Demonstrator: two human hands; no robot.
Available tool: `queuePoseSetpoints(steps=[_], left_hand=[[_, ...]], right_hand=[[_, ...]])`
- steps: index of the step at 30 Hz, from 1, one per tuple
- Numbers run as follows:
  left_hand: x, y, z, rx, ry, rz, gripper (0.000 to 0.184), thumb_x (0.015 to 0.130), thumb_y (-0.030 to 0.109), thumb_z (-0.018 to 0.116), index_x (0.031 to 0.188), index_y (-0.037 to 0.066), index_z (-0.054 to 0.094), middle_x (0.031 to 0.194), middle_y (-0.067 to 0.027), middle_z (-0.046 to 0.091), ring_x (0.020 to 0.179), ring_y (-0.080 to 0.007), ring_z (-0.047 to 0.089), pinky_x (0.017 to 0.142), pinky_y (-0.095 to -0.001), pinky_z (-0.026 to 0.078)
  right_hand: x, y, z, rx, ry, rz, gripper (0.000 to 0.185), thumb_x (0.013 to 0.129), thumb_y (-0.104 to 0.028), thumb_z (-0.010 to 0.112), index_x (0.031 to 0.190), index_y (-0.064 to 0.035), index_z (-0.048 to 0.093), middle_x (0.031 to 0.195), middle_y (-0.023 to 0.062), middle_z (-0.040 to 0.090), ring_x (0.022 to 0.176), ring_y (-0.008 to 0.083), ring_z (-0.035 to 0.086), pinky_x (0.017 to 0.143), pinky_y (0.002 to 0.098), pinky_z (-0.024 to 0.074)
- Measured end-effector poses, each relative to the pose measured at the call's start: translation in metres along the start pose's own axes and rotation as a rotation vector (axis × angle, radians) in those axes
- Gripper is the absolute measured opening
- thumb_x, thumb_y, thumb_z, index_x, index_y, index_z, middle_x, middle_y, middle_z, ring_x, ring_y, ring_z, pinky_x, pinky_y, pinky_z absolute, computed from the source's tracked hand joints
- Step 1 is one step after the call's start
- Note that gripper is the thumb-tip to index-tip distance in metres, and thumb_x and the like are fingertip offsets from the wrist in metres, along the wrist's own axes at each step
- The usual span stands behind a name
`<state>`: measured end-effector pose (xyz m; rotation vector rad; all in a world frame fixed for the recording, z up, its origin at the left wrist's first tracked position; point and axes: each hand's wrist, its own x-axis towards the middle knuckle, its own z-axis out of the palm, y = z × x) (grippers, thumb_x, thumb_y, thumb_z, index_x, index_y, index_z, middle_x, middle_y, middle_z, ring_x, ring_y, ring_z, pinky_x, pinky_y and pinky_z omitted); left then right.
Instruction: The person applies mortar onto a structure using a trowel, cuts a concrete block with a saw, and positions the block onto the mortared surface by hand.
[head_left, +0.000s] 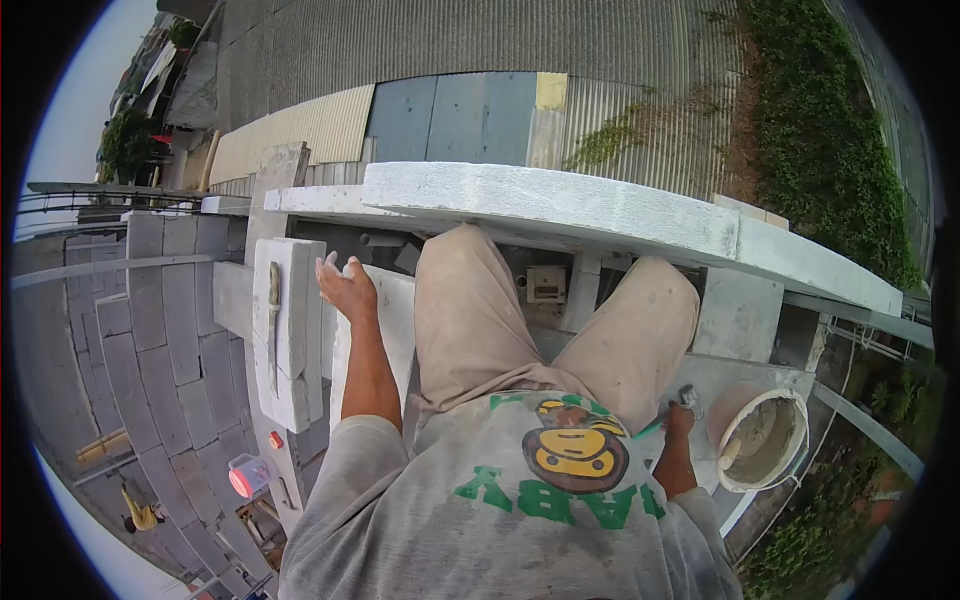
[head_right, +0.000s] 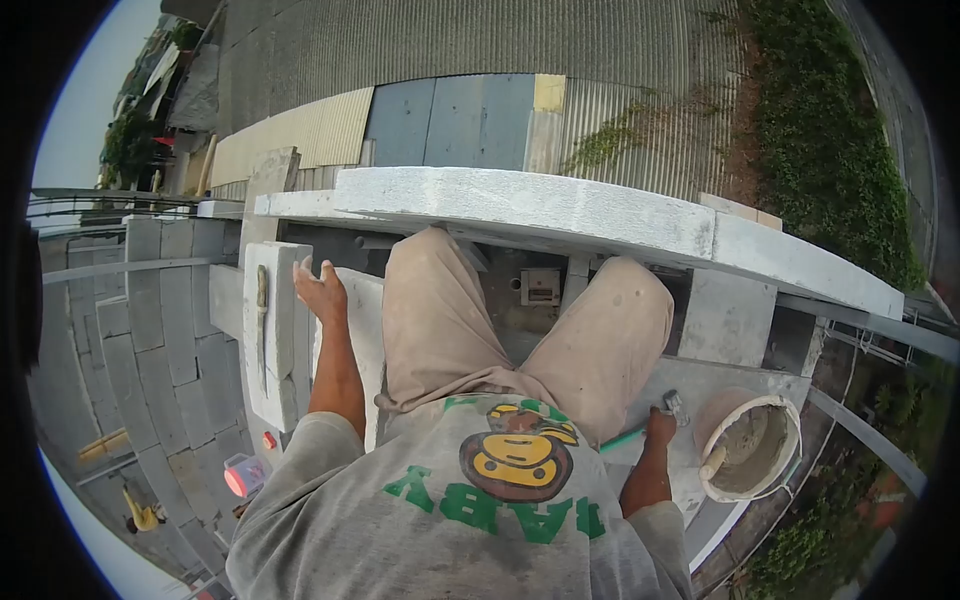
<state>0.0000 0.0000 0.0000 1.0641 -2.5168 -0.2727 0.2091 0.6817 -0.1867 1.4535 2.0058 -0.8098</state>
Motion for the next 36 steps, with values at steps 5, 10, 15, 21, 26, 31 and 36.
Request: queuePoseSetpoints(steps=[5, 10, 15, 21, 26, 31, 36], left_hand=[[-0.003, 0.007, -0.016, 0.048, -0.021, 0.019, 0.044, 0.090, 0.030, 0.060, 0.128, 0.009, 0.054, 0.147, -0.0179, 0.038, 0.139, -0.0322, 0.032, 0.110, -0.0626, 0.020], [-0.033, 0.002, -0.005, 0.107, -0.097, -0.022, 0.051, 0.090, 0.033, 0.059, 0.134, 0.009, 0.048, 0.146, -0.0182, 0.039, 0.140, -0.0342, 0.029, 0.106, -0.0689, 0.019], [-0.054, 0.000, -0.009, 0.050, -0.142, -0.089, 0.055, 0.090, 0.034, 0.060, 0.136, 0.008, 0.046, 0.146, -0.0176, 0.039, 0.139, -0.0342, 0.031, 0.107, -0.0676, 0.019], [-0.062, -0.001, -0.024, 0.003, -0.219, -0.073, 0.058, 0.088, 0.034, 0.061, 0.136, 0.005, 0.046, 0.141, -0.0176, 0.045, 0.134, -0.0357, 0.038, 0.104, -0.0682, 0.023], [-0.085, 0.027, -0.081, -0.161, -0.381, -0.067, 0.056, 0.086, 0.023, 0.064, 0.129, -0.008, 0.047, 0.132, -0.0273, 0.048, 0.127, -0.0422, 0.042, 0.108, -0.0466, 0.032], [-0.103, 0.053, -0.165, -0.149, -0.503, -0.103, 0.056, 0.085, 0.020, 0.064, 0.127, -0.012, 0.047, 0.128, -0.0306, 0.049, 0.124, -0.0425, 0.044, 0.108, -0.0449, 0.033], [-0.107, 0.073, -0.258, -0.174, -0.660, -0.328, 0.054, 0.085, 0.025, 0.067, 0.124, -0.009, 0.051, 0.125, -0.0291, 0.051, 0.119, -0.0412, 0.049, 0.102, -0.0431, 0.040]], right_hand=[[-0.007, -0.006, 0.014, -0.019, 0.080, -0.064, 0.044, 0.079, -0.031, 0.069, 0.096, 0.0098, 0.066, 0.085, 0.0195, 0.068, 0.058, 0.0284, 0.067, 0.046, 0.0375, 0.0556], [0.007, -0.003, 0.006, -0.107, 0.087, -0.090, 0.050, 0.077, -0.035, 0.069, 0.099, 0.0095, 0.066, 0.091, 0.0237, 0.069, 0.073, 0.0333, 0.069, 0.065, 0.0414, 0.0555], [-0.008, -0.028, -0.009, -0.206, 0.176, -0.178, 0.051, 0.077, -0.036, 0.069, 0.100, 0.0094, 0.067, 0.094, 0.0234, 0.069, 0.070, 0.0327, 0.070, 0.068, 0.0411, 0.0566], [-0.041, -0.055, -0.047, -0.278, 0.241, -0.224, 0.048, 0.078, -0.034, 0.070, 0.100, 0.0091, 0.066, 0.091, 0.0204, 0.070, 0.069, 0.0315, 0.069, 0.067, 0.0400, 0.0548], [-0.137, -0.118, -0.136, 0.032, -0.129, -0.129, 0.037, 0.082, -0.027, 0.069, 0.097, 0.0061, 0.064, 0.083, 0.0130, 0.066, 0.065, 0.0233, 0.065, 0.057, 0.0383, 0.0518], [-0.166, -0.119, -0.211, -0.005, -0.174, -0.235, 0.033, 0.083, -0.026, 0.069, 0.097, 0.0037, 0.065, 0.083, 0.0115, 0.065, 0.067, 0.0202, 0.065, 0.055, 0.0374, 0.0503], [-0.256, -0.177, -0.294, -0.093, -0.200, -0.216, 0.033, 0.082, -0.027, 0.070, 0.097, 0.0023, 0.065, 0.084, 0.0115, 0.066, 0.070, 0.0200, 0.066, 0.056, 0.0343, 0.0515]])
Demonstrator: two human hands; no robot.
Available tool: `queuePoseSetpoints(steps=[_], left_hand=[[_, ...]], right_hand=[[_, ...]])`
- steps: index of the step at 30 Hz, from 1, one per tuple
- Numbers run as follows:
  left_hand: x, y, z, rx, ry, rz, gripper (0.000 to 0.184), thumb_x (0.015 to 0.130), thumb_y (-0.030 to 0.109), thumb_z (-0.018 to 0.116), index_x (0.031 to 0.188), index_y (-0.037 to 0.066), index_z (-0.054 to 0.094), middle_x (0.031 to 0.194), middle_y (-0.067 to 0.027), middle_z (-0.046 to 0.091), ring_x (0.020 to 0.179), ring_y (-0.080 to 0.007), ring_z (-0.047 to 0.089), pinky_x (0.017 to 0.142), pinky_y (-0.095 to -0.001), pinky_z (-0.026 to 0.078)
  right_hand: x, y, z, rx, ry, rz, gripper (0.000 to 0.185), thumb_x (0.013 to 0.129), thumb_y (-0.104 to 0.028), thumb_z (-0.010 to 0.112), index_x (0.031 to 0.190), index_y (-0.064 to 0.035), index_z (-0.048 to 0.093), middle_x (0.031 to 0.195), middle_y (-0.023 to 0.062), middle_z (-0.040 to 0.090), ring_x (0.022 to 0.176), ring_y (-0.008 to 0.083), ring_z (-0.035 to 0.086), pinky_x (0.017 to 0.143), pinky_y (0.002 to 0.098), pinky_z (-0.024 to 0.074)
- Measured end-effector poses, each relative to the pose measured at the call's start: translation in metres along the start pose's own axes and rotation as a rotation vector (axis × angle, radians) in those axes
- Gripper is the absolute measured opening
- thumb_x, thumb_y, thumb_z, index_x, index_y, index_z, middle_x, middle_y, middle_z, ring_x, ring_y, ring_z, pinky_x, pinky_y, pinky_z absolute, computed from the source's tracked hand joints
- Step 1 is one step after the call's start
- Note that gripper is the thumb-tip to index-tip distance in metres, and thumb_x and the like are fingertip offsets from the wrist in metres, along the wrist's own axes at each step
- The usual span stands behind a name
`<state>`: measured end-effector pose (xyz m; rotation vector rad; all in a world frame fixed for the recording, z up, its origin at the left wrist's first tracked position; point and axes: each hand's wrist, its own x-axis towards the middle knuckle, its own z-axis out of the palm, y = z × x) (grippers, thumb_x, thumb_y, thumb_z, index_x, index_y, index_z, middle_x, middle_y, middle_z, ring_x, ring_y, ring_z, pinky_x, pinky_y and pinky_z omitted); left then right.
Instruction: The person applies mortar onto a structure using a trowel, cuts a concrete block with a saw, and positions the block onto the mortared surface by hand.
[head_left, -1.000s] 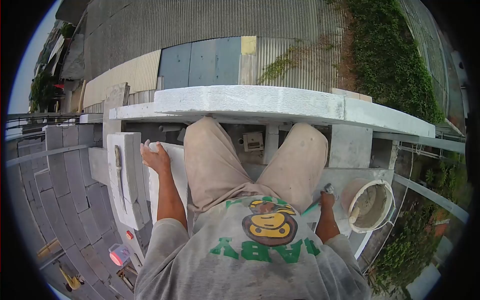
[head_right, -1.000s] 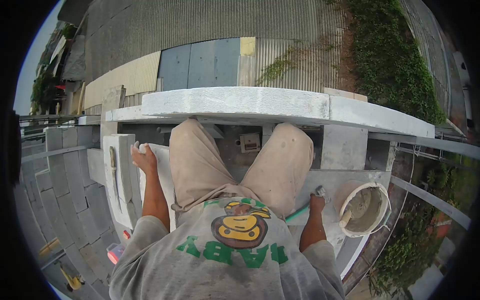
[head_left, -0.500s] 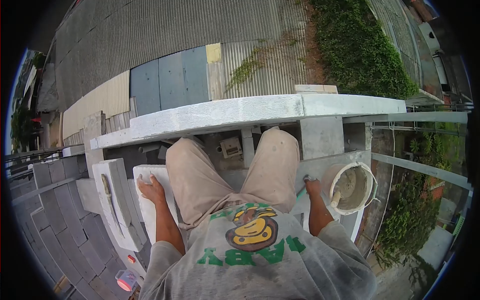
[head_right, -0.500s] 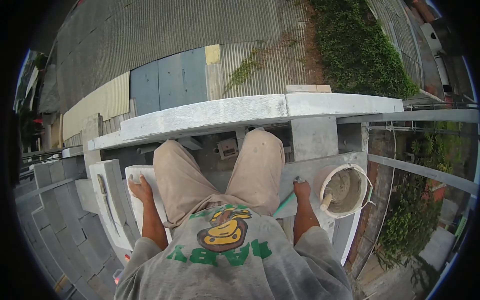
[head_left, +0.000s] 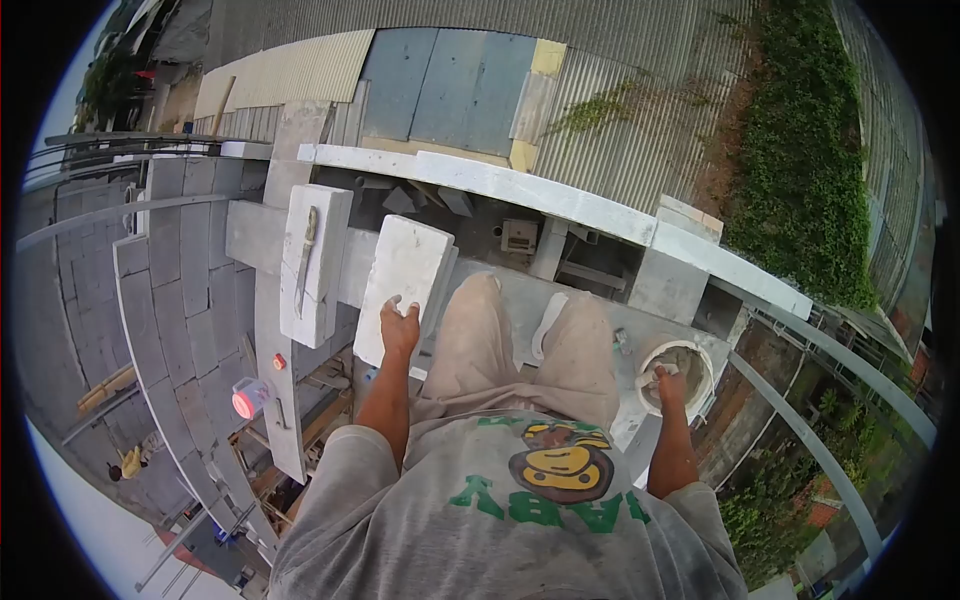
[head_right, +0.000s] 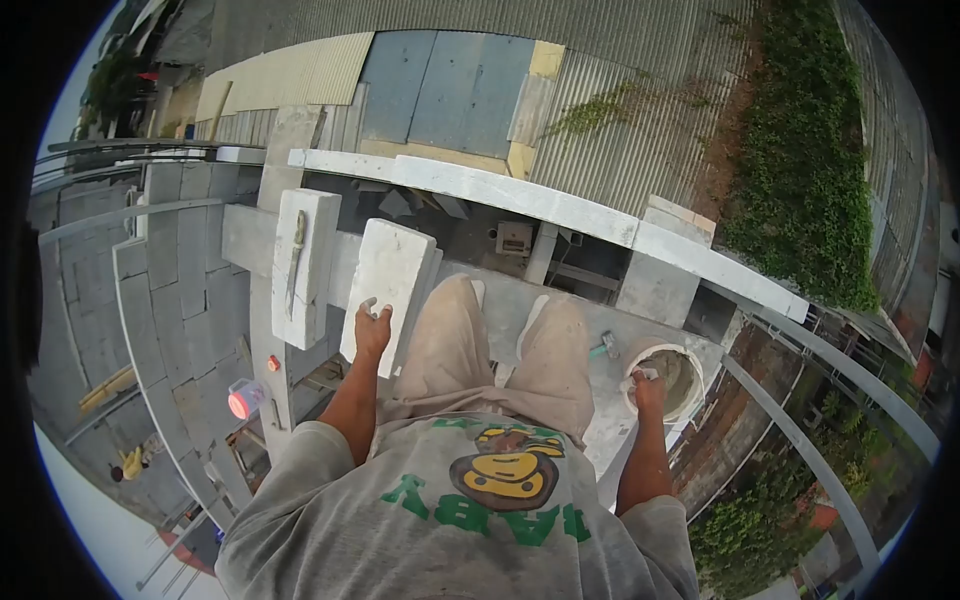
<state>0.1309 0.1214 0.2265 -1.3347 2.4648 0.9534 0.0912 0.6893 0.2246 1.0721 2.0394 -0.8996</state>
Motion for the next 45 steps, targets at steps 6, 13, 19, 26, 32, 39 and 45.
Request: queuePoseSetpoints(steps=[6, 13, 19, 26, 32, 39, 45], left_hand=[[-0.081, 0.036, -0.073, -0.059, 0.098, -0.074, 0.051, 0.083, 0.026, 0.069, 0.118, -0.008, 0.056, 0.119, -0.0306, 0.056, 0.112, -0.0414, 0.055, 0.097, -0.0430, 0.044], [-0.148, 0.035, -0.097, -0.122, 0.063, -0.241, 0.052, 0.084, 0.033, 0.067, 0.120, -0.004, 0.058, 0.117, -0.0274, 0.062, 0.111, -0.0398, 0.059, 0.095, -0.0416, 0.046], [-0.180, -0.025, -0.069, -0.249, -0.198, -0.358, 0.051, 0.082, 0.041, 0.067, 0.111, -0.001, 0.064, 0.112, -0.0224, 0.067, 0.109, -0.0348, 0.062, 0.094, -0.0403, 0.047], [-0.170, -0.047, -0.071, -0.307, -0.248, -0.416, 0.049, 0.082, 0.042, 0.067, 0.107, 0.000, 0.066, 0.107, -0.0198, 0.069, 0.104, -0.0318, 0.065, 0.090, -0.0381, 0.048], [-0.099, -0.042, -0.089, -0.361, -0.218, -0.359, 0.048, 0.082, 0.041, 0.067, 0.106, -0.001, 0.066, 0.101, -0.0191, 0.070, 0.099, -0.0314, 0.066, 0.087, -0.0381, 0.049], [-0.063, -0.030, -0.135, -0.652, -0.056, -0.285, 0.040, 0.083, 0.036, 0.068, 0.105, 0.002, 0.068, 0.096, -0.0144, 0.070, 0.089, -0.0240, 0.065, 0.080, -0.0348, 0.050], [-0.076, -0.114, -0.124, -0.536, -0.015, -0.451, 0.041, 0.083, 0.037, 0.068, 0.102, 0.000, 0.069, 0.091, -0.0130, 0.069, 0.084, -0.0232, 0.063, 0.077, -0.0355, 0.050]], right_hand=[[-0.022, -0.007, -0.053, -0.115, -0.047, -0.180, 0.030, 0.083, -0.027, 0.070, 0.094, 0.0012, 0.066, 0.081, 0.0107, 0.066, 0.065, 0.0211, 0.065, 0.051, 0.0332, 0.0524], [-0.018, -0.081, -0.096, -0.217, -0.073, -0.319, 0.023, 0.085, -0.026, 0.068, 0.092, -0.0032, 0.065, 0.076, 0.0069, 0.064, 0.059, 0.0174, 0.061, 0.051, 0.0321, 0.0489], [-0.068, -0.156, -0.103, -0.132, -0.116, -0.379, 0.023, 0.085, -0.024, 0.066, 0.086, -0.0012, 0.063, 0.070, 0.0060, 0.062, 0.055, 0.0154, 0.059, 0.050, 0.0313, 0.0462], [-0.103, -0.164, -0.087, -0.131, -0.153, -0.352, 0.022, 0.087, -0.023, 0.065, 0.091, -0.0016, 0.062, 0.072, 0.0067, 0.061, 0.055, 0.0170, 0.060, 0.048, 0.0307, 0.0472], [-0.139, -0.156, -0.071, -0.074, -0.156, -0.279, 0.022, 0.086, -0.023, 0.067, 0.091, -0.0016, 0.061, 0.070, 0.0078, 0.061, 0.052, 0.0176, 0.060, 0.046, 0.0316, 0.0476], [-0.173, -0.187, -0.043, -0.333, -0.205, -0.300, 0.024, 0.087, -0.025, 0.065, 0.092, -0.0022, 0.061, 0.072, 0.0075, 0.062, 0.052, 0.0175, 0.060, 0.045, 0.0312, 0.0483], [-0.181, -0.261, -0.001, -0.321, -0.219, -0.377, 0.025, 0.088, -0.026, 0.064, 0.095, -0.0022, 0.061, 0.078, 0.0072, 0.063, 0.059, 0.0160, 0.061, 0.048, 0.0278, 0.0474]])
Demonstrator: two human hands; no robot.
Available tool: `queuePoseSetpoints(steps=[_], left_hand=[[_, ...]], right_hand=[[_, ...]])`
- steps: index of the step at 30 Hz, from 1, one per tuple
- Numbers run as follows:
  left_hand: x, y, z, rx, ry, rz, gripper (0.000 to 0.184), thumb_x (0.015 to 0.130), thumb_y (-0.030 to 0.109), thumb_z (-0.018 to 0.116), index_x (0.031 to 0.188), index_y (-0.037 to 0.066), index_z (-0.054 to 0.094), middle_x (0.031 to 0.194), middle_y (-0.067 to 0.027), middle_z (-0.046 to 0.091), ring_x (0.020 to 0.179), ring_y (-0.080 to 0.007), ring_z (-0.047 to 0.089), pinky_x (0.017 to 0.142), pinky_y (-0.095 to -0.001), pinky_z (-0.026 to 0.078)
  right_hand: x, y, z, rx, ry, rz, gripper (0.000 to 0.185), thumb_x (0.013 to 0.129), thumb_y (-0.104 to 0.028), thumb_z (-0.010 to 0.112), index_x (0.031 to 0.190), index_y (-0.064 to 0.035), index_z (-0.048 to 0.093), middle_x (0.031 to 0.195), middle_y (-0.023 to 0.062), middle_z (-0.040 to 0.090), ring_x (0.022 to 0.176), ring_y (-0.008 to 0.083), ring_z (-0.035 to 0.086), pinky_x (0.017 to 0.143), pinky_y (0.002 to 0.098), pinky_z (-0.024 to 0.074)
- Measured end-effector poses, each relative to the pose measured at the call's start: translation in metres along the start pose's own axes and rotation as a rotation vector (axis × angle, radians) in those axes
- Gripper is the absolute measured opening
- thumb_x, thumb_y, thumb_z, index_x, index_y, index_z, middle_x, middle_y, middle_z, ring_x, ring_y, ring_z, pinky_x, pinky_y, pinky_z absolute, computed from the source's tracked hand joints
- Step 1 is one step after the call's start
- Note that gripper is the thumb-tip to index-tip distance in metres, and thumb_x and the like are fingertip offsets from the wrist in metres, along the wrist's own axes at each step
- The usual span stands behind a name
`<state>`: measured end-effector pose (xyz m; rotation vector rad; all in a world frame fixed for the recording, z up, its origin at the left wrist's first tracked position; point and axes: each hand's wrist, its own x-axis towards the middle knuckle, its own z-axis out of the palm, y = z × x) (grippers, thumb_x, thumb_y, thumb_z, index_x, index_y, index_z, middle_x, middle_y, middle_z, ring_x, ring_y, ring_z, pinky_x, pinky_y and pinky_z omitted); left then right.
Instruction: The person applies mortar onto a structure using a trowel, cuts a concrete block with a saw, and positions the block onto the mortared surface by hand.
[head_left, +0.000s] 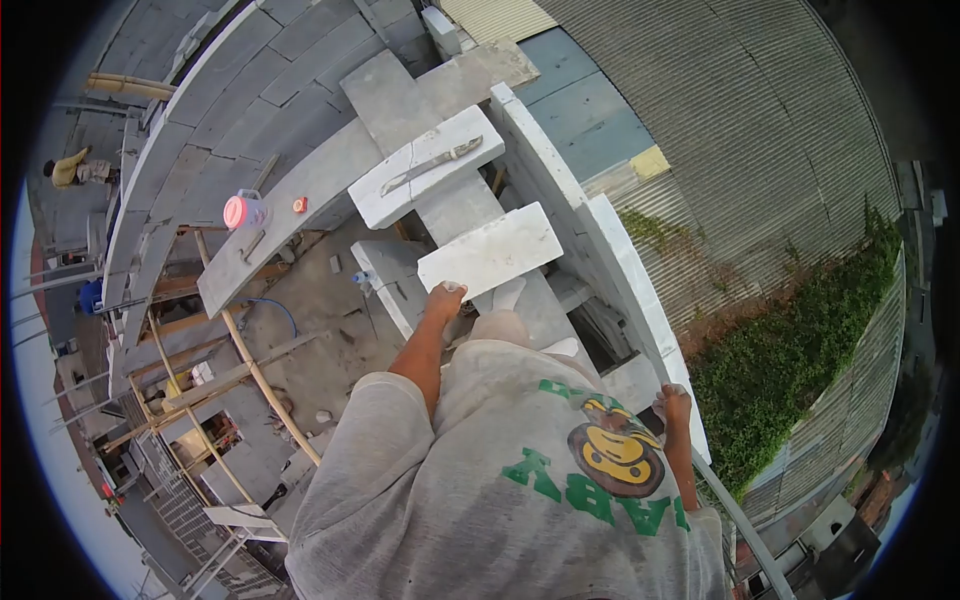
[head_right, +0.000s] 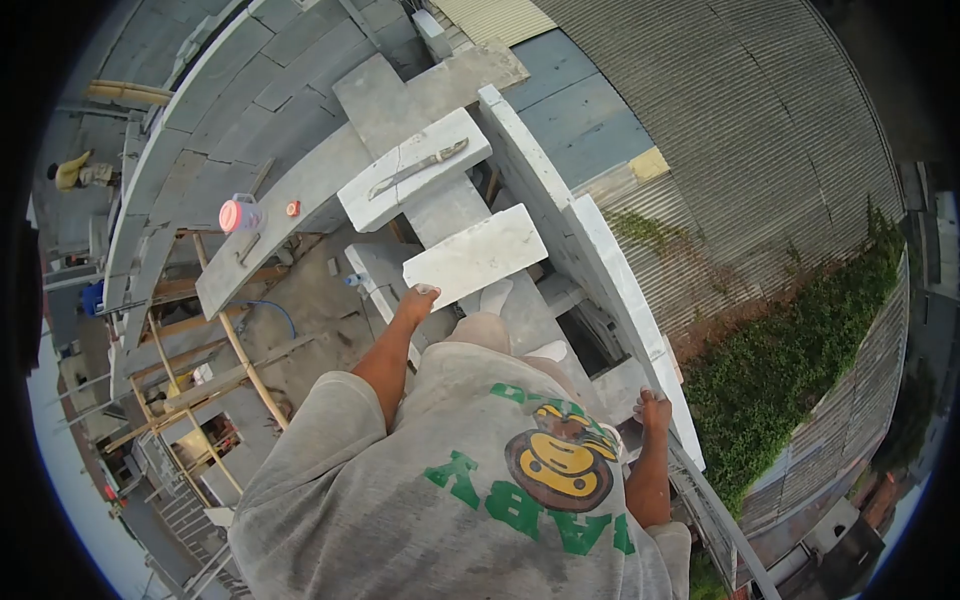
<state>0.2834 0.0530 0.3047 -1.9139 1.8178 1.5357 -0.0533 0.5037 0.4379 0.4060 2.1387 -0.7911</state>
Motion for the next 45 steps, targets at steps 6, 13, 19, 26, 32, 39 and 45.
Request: queuePoseSetpoints(steps=[6, 13, 19, 26, 32, 39, 45], left_hand=[[-0.009, -0.035, -0.042, 0.108, -0.010, -0.123, 0.047, 0.081, 0.042, 0.065, 0.101, -0.001, 0.068, 0.100, -0.0212, 0.070, 0.098, -0.0340, 0.066, 0.086, -0.0405, 0.050], [0.030, -0.007, -0.053, 0.039, -0.026, -0.066, 0.047, 0.081, 0.042, 0.066, 0.100, 0.000, 0.069, 0.099, -0.0208, 0.070, 0.097, -0.0321, 0.066, 0.086, -0.0401, 0.049], [0.084, 0.022, -0.048, -0.010, -0.088, 0.015, 0.047, 0.081, 0.041, 0.067, 0.105, 0.001, 0.069, 0.099, -0.0187, 0.071, 0.097, -0.0301, 0.067, 0.087, -0.0384, 0.049], [0.110, 0.038, -0.043, 0.060, -0.121, 0.094, 0.043, 0.081, 0.041, 0.068, 0.100, 0.003, 0.071, 0.094, -0.0191, 0.071, 0.093, -0.0308, 0.068, 0.084, -0.0385, 0.049], [0.109, 0.040, -0.044, 0.109, -0.203, 0.084, 0.042, 0.081, 0.041, 0.067, 0.101, 0.003, 0.071, 0.096, -0.0196, 0.071, 0.095, -0.0319, 0.067, 0.084, -0.0383, 0.049], [0.130, 0.030, -0.043, 0.180, -0.224, 0.124, 0.043, 0.082, 0.041, 0.066, 0.100, 0.001, 0.070, 0.098, -0.0204, 0.070, 0.096, -0.0319, 0.067, 0.085, -0.0390, 0.049], [0.109, 0.070, -0.046, 0.194, -0.319, 0.143, 0.043, 0.084, 0.035, 0.066, 0.103, -0.003, 0.067, 0.088, -0.0136, 0.068, 0.084, -0.0235, 0.065, 0.076, -0.0353, 0.049]], right_hand=[[-0.012, -0.078, 0.038, -0.024, 0.005, -0.153, 0.028, 0.088, -0.030, 0.063, 0.096, -0.0032, 0.063, 0.080, 0.0065, 0.063, 0.064, 0.0161, 0.062, 0.054, 0.0293, 0.0489], [-0.017, -0.054, 0.068, -0.046, -0.028, -0.043, 0.028, 0.088, -0.030, 0.064, 0.094, -0.0029, 0.064, 0.076, 0.0064, 0.063, 0.060, 0.0168, 0.062, 0.052, 0.0308, 0.0490], [-0.033, -0.012, 0.073, 0.032, 0.048, 0.066, 0.029, 0.086, -0.030, 0.066, 0.094, -0.0014, 0.066, 0.074, 0.0075, 0.063, 0.056, 0.0175, 0.062, 0.049, 0.0311, 0.0487], [-0.055, 0.002, 0.096, 0.043, 0.119, 0.067, 0.036, 0.085, -0.030, 0.066, 0.100, 0.0030, 0.066, 0.078, 0.0117, 0.066, 0.060, 0.0204, 0.065, 0.054, 0.0343, 0.0505], [-0.064, 0.034, 0.105, 0.061, 0.194, 0.088, 0.036, 0.084, -0.029, 0.067, 0.093, 0.0054, 0.067, 0.080, 0.0150, 0.067, 0.060, 0.0226, 0.066, 0.057, 0.0363, 0.0507], [-0.085, 0.064, 0.113, 0.063, 0.251, 0.182, 0.037, 0.083, -0.029, 0.068, 0.090, 0.0069, 0.066, 0.076, 0.0143, 0.066, 0.057, 0.0224, 0.064, 0.051, 0.0351, 0.0513], [-0.097, 0.092, 0.131, 0.185, 0.220, 0.277, 0.028, 0.083, -0.025, 0.067, 0.089, 0.0023, 0.065, 0.073, 0.0103, 0.060, 0.060, 0.0188, 0.063, 0.051, 0.0327, 0.0497]])
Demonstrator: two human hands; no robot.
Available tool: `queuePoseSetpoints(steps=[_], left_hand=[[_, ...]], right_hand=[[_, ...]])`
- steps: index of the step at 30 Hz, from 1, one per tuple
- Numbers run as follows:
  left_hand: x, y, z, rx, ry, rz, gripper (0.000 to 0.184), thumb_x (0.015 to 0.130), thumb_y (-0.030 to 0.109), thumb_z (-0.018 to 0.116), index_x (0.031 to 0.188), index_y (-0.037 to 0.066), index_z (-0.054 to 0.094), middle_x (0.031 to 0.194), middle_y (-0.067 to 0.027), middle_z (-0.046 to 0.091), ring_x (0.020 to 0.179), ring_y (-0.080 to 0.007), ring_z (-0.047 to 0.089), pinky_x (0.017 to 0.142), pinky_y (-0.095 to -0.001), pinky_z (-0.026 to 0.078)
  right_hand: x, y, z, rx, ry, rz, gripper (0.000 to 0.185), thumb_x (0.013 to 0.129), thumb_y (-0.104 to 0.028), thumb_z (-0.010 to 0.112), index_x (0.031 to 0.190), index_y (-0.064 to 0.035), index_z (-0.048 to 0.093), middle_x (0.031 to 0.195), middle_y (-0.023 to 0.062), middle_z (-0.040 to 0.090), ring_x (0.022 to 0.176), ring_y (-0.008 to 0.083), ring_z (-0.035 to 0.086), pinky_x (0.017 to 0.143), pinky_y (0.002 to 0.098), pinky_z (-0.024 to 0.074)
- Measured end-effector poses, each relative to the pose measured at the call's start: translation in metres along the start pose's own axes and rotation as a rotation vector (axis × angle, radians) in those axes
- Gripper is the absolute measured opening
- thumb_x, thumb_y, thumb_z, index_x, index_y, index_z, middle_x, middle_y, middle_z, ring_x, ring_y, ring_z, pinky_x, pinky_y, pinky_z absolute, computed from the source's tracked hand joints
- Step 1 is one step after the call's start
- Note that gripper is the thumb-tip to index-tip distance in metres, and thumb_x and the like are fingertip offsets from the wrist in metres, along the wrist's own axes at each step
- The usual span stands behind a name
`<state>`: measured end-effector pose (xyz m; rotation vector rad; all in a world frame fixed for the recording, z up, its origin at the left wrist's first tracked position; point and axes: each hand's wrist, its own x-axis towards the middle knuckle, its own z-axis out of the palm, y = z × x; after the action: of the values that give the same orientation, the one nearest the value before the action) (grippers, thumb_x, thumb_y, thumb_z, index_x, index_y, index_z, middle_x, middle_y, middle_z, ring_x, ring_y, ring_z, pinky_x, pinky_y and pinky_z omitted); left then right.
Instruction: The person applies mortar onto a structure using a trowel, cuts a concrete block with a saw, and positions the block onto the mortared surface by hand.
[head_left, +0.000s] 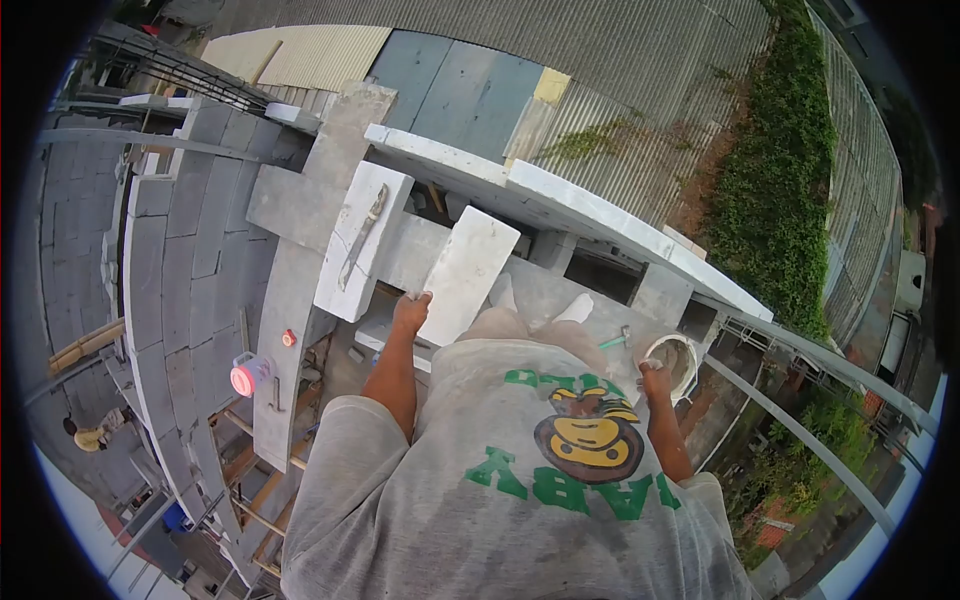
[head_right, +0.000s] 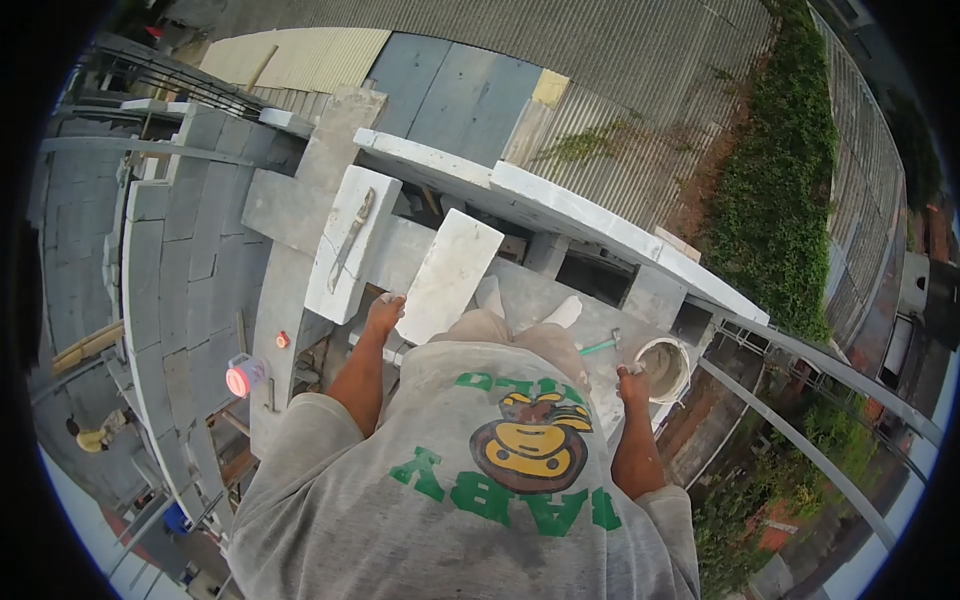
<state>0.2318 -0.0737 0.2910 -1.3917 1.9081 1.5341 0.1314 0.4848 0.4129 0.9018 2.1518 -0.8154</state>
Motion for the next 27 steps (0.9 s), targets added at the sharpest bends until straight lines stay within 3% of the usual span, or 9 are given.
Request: queuePoseSetpoints(steps=[1, 2, 4, 5, 7, 14, 20, 23, 27], left_hand=[[-0.020, 0.030, 0.001, -0.052, -0.063, -0.027, 0.041, 0.085, 0.032, 0.066, 0.104, -0.004, 0.066, 0.084, -0.0097, 0.067, 0.078, -0.0189, 0.063, 0.071, -0.0329, 0.049], [-0.020, 0.036, 0.003, -0.141, -0.097, -0.047, 0.035, 0.087, 0.028, 0.066, 0.104, -0.002, 0.065, 0.080, -0.0025, 0.061, 0.072, -0.0118, 0.057, 0.065, -0.0279, 0.047], [0.014, 0.016, -0.004, -0.224, -0.268, -0.048, 0.021, 0.089, 0.019, 0.064, 0.100, 0.002, 0.065, 0.088, -0.0029, 0.062, 0.075, -0.0119, 0.059, 0.063, -0.0246, 0.048], [0.017, 0.020, -0.005, -0.224, -0.269, -0.035, 0.019, 0.089, 0.015, 0.065, 0.101, 0.001, 0.064, 0.089, -0.0037, 0.062, 0.076, -0.0114, 0.060, 0.061, -0.0241, 0.049], [-0.010, 0.069, 0.000, -0.051, -0.176, -0.130, 0.019, 0.089, 0.014, 0.065, 0.101, 0.000, 0.062, 0.086, -0.0036, 0.061, 0.074, -0.0127, 0.060, 0.062, -0.0253, 0.050], [0.000, 0.115, -0.005, 0.143, -0.222, -0.026, 0.026, 0.091, 0.021, 0.062, 0.105, -0.001, 0.062, 0.086, -0.0036, 0.061, 0.076, -0.0141, 0.059, 0.071, -0.0285, 0.050], [-0.071, 0.176, 0.067, 0.326, -0.191, 0.111, 0.037, 0.092, 0.028, 0.062, 0.110, -0.004, 0.062, 0.092, -0.0073, 0.063, 0.088, -0.0177, 0.060, 0.082, -0.0320, 0.048], [-0.108, 0.189, 0.112, 0.532, -0.271, 0.222, 0.040, 0.092, 0.033, 0.060, 0.106, -0.004, 0.065, 0.090, -0.0060, 0.064, 0.085, -0.0148, 0.057, 0.077, -0.0286, 0.044], [-0.163, 0.220, 0.198, 0.808, -0.352, 0.218, 0.040, 0.092, 0.029, 0.061, 0.114, -0.004, 0.063, 0.097, -0.0071, 0.066, 0.092, -0.0151, 0.059, 0.084, -0.0278, 0.045]], right_hand=[[0.011, 0.023, 0.000, -0.024, 0.017, 0.036, 0.024, 0.084, -0.023, 0.067, 0.095, -0.0014, 0.064, 0.070, 0.0054, 0.056, 0.068, 0.0153, 0.065, 0.050, 0.0284, 0.0480], [0.058, 0.095, 0.018, -0.139, 0.196, -0.053, 0.030, 0.083, -0.027, 0.067, 0.092, 0.0007, 0.066, 0.073, 0.0110, 0.063, 0.071, 0.0239, 0.067, 0.057, 0.0346, 0.0511], [-0.029, 0.015, -0.001, -0.276, 0.232, 0.010, 0.051, 0.080, -0.042, 0.067, 0.095, 0.0076, 0.068, 0.101, 0.0325, 0.065, 0.097, 0.0455, 0.064, 0.088, 0.0460, 0.0487], [-0.045, 0.004, -0.004, -0.248, 0.259, 0.010, 0.054, 0.080, -0.042, 0.067, 0.100, 0.0080, 0.068, 0.105, 0.0312, 0.065, 0.104, 0.0443, 0.063, 0.090, 0.0469, 0.0486], [-0.037, 0.038, 0.014, -0.136, 0.375, -0.017, 0.054, 0.079, -0.042, 0.067, 0.096, 0.0097, 0.067, 0.103, 0.0301, 0.066, 0.103, 0.0437, 0.063, 0.090, 0.0453, 0.0492], [-0.021, 0.109, 0.046, -0.034, 0.202, 0.118, 0.042, 0.080, -0.040, 0.066, 0.095, -0.0010, 0.069, 0.095, 0.0234, 0.069, 0.096, 0.0386, 0.065, 0.087, 0.0445, 0.0496], [0.010, 0.166, 0.009, 0.095, 0.136, 0.110, 0.040, 0.081, -0.037, 0.066, 0.096, -0.0007, 0.069, 0.096, 0.0230, 0.069, 0.094, 0.0393, 0.065, 0.081, 0.0437, 0.0500], [0.066, 0.230, 0.001, 0.237, 0.126, 0.210, 0.035, 0.081, -0.033, 0.067, 0.090, 0.0005, 0.068, 0.081, 0.0180, 0.070, 0.078, 0.0338, 0.068, 0.072, 0.0440, 0.0504], [0.120, 0.277, -0.039, 0.151, 0.123, 0.293, 0.042, 0.082, -0.037, 0.063, 0.098, 0.0019, 0.066, 0.097, 0.0254, 0.068, 0.099, 0.0411, 0.064, 0.085, 0.0472, 0.0500]])
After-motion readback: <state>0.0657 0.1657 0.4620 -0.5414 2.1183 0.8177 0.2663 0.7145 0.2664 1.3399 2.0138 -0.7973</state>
